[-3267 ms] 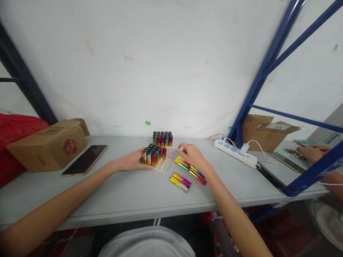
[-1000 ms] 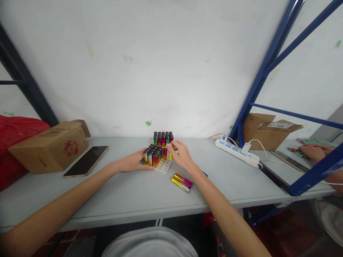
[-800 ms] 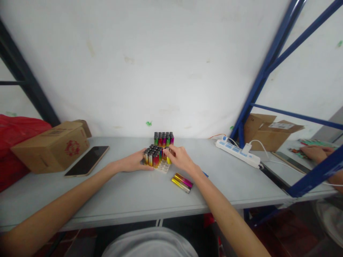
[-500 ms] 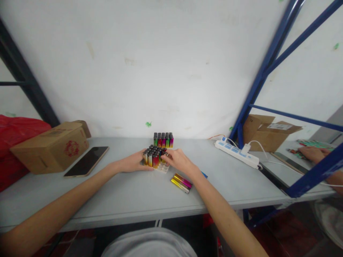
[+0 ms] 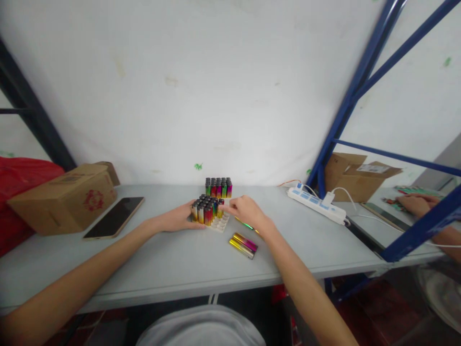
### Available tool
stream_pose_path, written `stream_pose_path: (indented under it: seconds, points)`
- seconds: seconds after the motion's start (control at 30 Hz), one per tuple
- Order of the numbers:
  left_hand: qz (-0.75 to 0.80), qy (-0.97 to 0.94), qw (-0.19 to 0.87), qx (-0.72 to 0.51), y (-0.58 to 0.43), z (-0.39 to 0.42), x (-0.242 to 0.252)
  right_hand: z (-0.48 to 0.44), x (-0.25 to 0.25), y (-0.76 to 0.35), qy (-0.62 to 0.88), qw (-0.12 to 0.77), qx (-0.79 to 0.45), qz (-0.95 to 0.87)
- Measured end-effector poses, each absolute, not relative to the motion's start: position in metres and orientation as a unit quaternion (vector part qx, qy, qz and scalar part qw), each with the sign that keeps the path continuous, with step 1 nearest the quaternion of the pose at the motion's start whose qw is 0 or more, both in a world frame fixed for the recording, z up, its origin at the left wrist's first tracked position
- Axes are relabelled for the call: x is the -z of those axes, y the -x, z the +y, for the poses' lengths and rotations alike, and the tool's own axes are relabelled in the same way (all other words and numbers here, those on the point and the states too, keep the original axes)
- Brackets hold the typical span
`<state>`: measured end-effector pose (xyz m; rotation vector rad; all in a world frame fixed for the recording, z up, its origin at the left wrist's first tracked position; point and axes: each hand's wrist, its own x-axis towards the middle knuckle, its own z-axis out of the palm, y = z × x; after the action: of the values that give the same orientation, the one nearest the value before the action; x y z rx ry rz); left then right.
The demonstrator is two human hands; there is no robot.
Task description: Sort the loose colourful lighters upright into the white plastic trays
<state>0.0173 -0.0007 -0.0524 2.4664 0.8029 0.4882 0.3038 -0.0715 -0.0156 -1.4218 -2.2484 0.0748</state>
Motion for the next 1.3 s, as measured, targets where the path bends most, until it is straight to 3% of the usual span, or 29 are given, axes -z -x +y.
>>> stream_pose_path:
  seconds: [0.23,0.37,0.5,0.7,1.07,1.3]
  points:
    - [0.293,-0.907,0.249,-0.171,-0.019,-0.001,0.052,-0.134,-0.026,-0.352,0.541,0.247,-0.004,-0.804]
    - [0.29,-0.907,0.248,-0.177,-0.018,-0.001,0.054,-0.179,0.016,-0.357,0.569,0.23,-0.015,-0.79]
    - [0.289,-0.904,0.253,-0.187,-0.019,-0.001,0.054,-0.187,0.063,-0.347,0.586,0.147,-0.014,-0.797]
    - [0.293,-0.906,0.249,-0.176,-0.019,-0.003,0.052,-0.137,0.072,-0.348,0.593,0.107,-0.021,-0.798]
    - [0.287,-0.913,0.245,-0.157,-0.018,0.0,0.052,-0.121,0.055,-0.37,0.573,0.174,-0.057,-0.799]
    - [0.288,-0.911,0.247,-0.161,-0.017,-0.001,0.052,-0.134,0.04,-0.397,0.556,0.239,-0.013,-0.796]
